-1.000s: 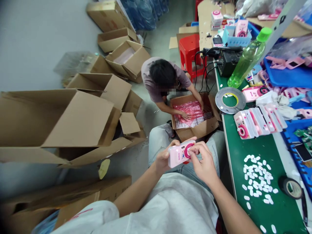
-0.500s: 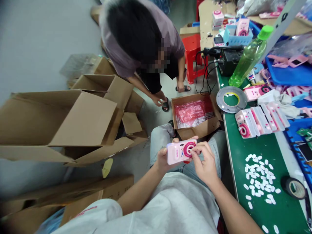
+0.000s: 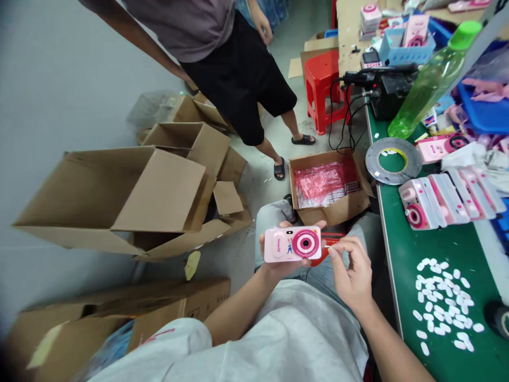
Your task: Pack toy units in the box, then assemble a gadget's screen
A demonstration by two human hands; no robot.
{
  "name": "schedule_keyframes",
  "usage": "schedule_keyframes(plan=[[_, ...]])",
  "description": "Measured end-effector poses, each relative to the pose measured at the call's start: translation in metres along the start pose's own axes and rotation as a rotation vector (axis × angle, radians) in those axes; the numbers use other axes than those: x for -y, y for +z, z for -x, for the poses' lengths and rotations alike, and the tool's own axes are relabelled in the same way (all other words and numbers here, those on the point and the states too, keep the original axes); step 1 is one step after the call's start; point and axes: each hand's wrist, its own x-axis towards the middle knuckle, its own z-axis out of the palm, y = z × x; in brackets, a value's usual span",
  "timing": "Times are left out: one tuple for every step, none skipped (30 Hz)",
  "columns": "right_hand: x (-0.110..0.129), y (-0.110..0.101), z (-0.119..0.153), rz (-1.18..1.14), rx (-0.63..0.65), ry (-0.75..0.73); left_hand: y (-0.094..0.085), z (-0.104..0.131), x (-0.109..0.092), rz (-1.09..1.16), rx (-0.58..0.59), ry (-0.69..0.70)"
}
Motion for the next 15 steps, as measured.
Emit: schedule_keyframes(plan=[[0.0003, -0.0001, -0.0002, 0.001, 0.001, 0.001, -0.0006, 0.0001, 0.0000, 0.010, 0.017, 0.001], [0.0005, -0.0003, -0.0002, 0.004, 0.001, 0.003, -0.0009, 0.0001, 0.0000, 0.018, 0.027, 0.001], [0.0007, -0.0005, -0.0002, 0.007, 0.003, 0.005, -0.0011, 0.0001, -0.0001, 0.023, 0.029, -0.002], [0.0006, -0.0007, -0.0001, 0.009, 0.004, 0.005, -0.0011, 0.0000, -0.0001, 0.024, 0.026, -0.007], [0.0005, -0.0009, 0.0001, 0.011, 0.005, 0.004, -0.0011, -0.0002, -0.0002, 0.020, 0.018, -0.012], [0.0002, -0.0012, 0.0004, 0.010, 0.007, 0.001, -0.0011, -0.0004, -0.0002, 0.009, 0.004, -0.016], [-0.0001, -0.0014, 0.0008, 0.009, 0.010, -0.003, -0.0012, -0.0007, -0.0001, -0.006, -0.012, -0.019], [-0.0004, -0.0015, 0.0013, 0.007, 0.015, -0.006, -0.0013, -0.0010, 0.0001, -0.026, -0.028, -0.019], [-0.0007, -0.0016, 0.0019, 0.006, 0.021, -0.008, -0.0016, -0.0014, 0.0003, -0.049, -0.042, -0.020], [-0.0006, -0.0014, 0.0024, 0.005, 0.028, -0.009, -0.0018, -0.0018, 0.0005, -0.074, -0.049, -0.022], [-0.0003, -0.0011, 0.0029, 0.004, 0.037, -0.013, -0.0019, -0.0023, 0.0007, -0.101, -0.051, -0.027], [0.0003, -0.0007, 0.0032, 0.005, 0.050, -0.019, -0.0020, -0.0027, 0.0010, -0.126, -0.047, -0.037], [0.0013, 0.0000, 0.0033, 0.006, 0.064, -0.029, -0.0018, -0.0030, 0.0012, -0.148, -0.039, -0.051], [0.0025, 0.0007, 0.0031, 0.008, 0.080, -0.042, -0.0014, -0.0032, 0.0014, -0.161, -0.029, -0.062], [0.0038, 0.0014, 0.0026, 0.011, 0.097, -0.058, -0.0008, -0.0032, 0.0016, -0.164, -0.017, -0.068]])
